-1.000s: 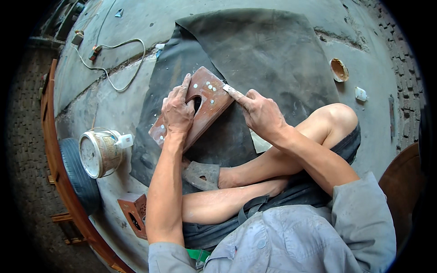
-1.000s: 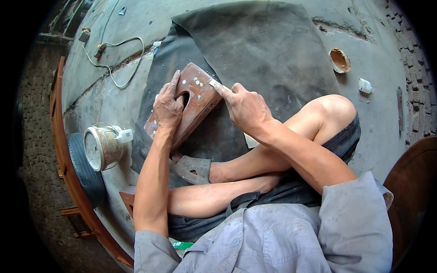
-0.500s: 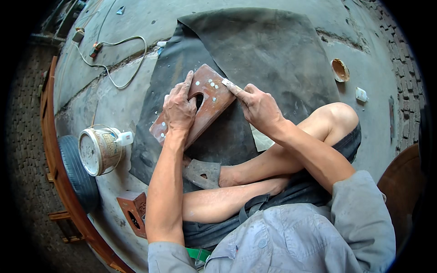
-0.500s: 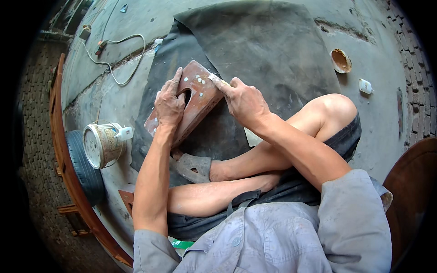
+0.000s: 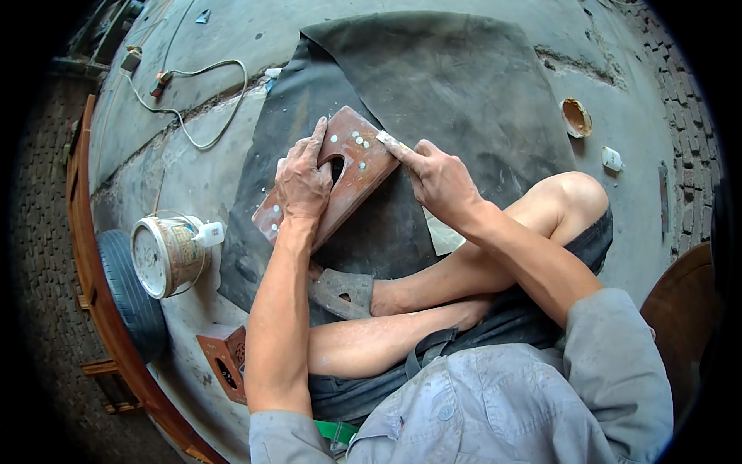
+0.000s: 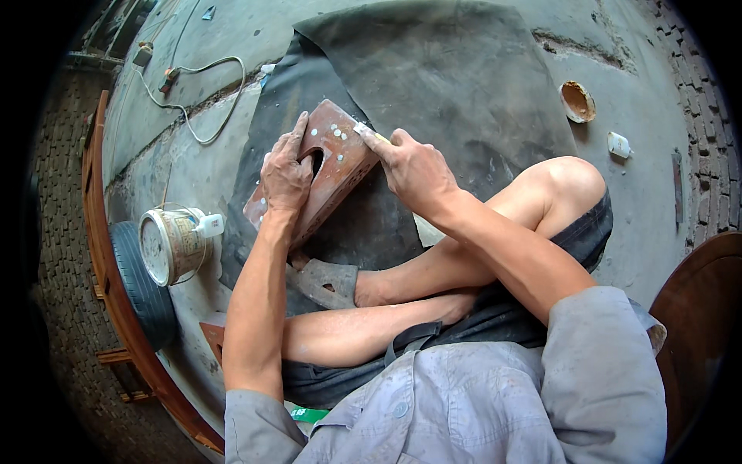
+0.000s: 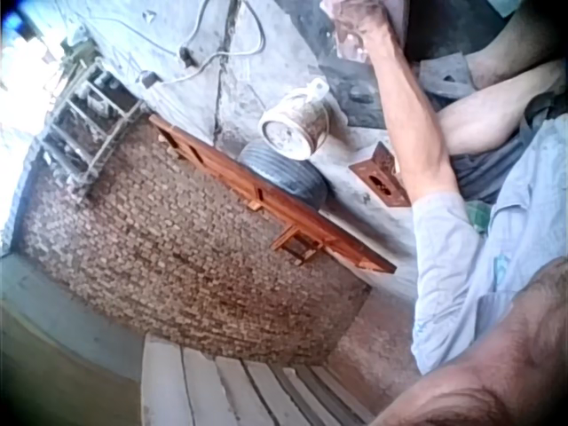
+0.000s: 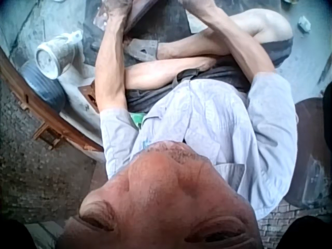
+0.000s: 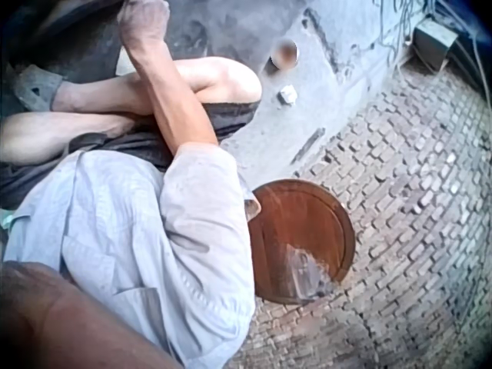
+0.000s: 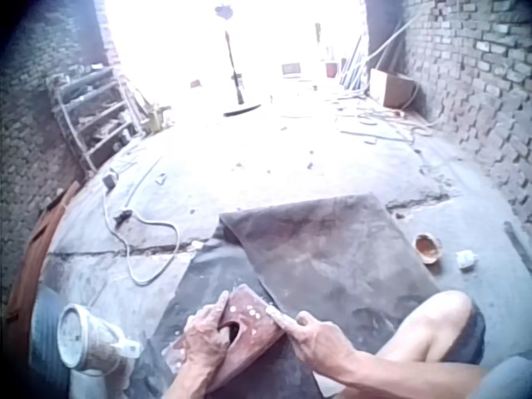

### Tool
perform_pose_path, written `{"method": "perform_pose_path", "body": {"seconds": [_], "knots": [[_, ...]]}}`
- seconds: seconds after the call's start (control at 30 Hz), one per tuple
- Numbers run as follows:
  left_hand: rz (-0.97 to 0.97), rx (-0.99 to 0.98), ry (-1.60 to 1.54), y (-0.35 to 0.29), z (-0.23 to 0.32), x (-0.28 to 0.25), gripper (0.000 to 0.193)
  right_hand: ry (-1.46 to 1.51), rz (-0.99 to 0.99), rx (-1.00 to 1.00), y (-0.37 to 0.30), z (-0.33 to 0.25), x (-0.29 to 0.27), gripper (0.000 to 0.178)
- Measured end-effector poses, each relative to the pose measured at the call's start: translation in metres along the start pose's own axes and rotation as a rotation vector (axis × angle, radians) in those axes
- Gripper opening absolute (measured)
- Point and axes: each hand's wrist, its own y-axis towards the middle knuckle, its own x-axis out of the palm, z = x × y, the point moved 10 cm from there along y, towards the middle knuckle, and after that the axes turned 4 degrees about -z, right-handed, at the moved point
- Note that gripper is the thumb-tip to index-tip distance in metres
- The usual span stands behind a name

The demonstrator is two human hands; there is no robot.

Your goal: The person sits on the floor and carves a rectangular wooden block using a utility knife. They scrape away wood shavings and then smooth the surface with sandpaper. The person repeats this process on different sides of the block.

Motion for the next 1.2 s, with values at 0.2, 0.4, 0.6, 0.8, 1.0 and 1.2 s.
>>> {"method": "perform_pose_path", "body": {"seconds": [0.2,0.4,0.6,0.8,1.0,1.2], "knots": [[0.013,0.002,0.020,-0.001,-0.002,-0.001,0.075,0.001,-0.030,0.029,-0.007,-0.002,-0.002,0.046],[-0.012,-0.028,0.015,-0.001,-0.005,0.003,0.073,0.012,-0.024,0.031,-0.008,-0.001,-0.002,0.045],[-0.001,-0.021,0.032,-0.002,-0.003,0.002,0.074,0.000,-0.022,0.033,-0.003,-0.003,0.000,0.046],[0.015,-0.017,0.037,-0.002,-0.005,0.001,0.074,0.022,0.005,-0.029,0.004,0.002,0.006,0.048],[0.025,-0.018,0.011,0.000,-0.003,0.001,0.075,-0.385,0.239,-0.007,0.016,0.062,-0.018,0.045],[-0.003,-0.062,0.045,-0.003,-0.008,0.002,0.072,-0.461,-0.309,0.104,-0.011,0.054,0.015,0.042]]}}
